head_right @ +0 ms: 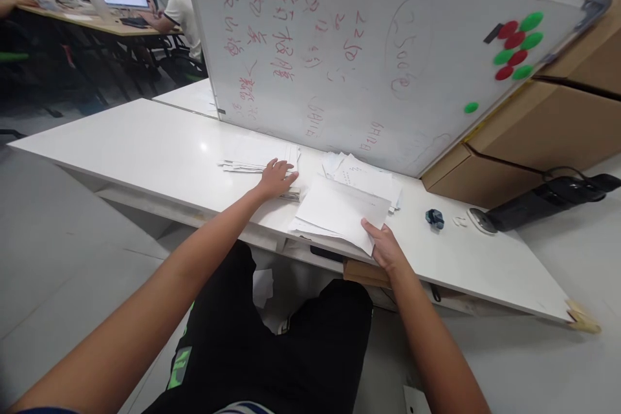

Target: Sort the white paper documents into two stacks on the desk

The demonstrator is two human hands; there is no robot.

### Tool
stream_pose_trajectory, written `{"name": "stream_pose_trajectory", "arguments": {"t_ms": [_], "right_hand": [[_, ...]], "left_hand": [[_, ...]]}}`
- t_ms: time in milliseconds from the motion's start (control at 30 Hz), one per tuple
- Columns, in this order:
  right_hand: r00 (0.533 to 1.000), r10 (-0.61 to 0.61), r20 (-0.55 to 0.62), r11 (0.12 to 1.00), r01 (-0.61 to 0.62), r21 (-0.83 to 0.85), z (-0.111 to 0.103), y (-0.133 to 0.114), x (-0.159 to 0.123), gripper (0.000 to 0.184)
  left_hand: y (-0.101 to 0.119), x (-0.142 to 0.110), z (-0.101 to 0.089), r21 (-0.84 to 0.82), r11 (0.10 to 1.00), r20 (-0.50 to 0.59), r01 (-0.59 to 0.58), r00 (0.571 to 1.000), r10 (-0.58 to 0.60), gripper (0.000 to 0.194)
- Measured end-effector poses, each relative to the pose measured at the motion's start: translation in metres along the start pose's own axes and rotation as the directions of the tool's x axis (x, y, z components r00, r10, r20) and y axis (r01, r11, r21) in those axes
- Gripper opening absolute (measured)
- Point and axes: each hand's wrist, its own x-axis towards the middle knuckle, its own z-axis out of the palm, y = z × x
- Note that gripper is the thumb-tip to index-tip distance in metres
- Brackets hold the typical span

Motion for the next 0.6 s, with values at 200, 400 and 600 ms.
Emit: {"name": "stream_pose_trajectory", "arguments": {"t_ms": [200, 400, 600], "right_hand": [[0.999, -0.006, -0.032, 0.999, 0.008, 0.040, -0.0042, 0.0021, 0.0019, 0.037], [0.998, -0.011, -0.058, 0.999, 0.014, 0.047, -0.0020, 0.0027, 0.0009, 0.036], [1.000, 0.014, -0.006, 1.000, -0.013, 0.016, 0.0030, -0.0022, -0.0039, 0.036]], "left_hand": [[0.0001, 0.0004, 0.0021, 0.043, 0.999, 0.000, -0.005, 1.000, 0.005, 0.053], [-0.0031, 0.0031, 0.0068, 0.036, 0.999, -0.008, -0.011, 1.000, 0.012, 0.054], [-0.0028, 0.0039, 0.0055, 0.075, 0.997, 0.015, 0.015, 1.000, -0.016, 0.055]]}}
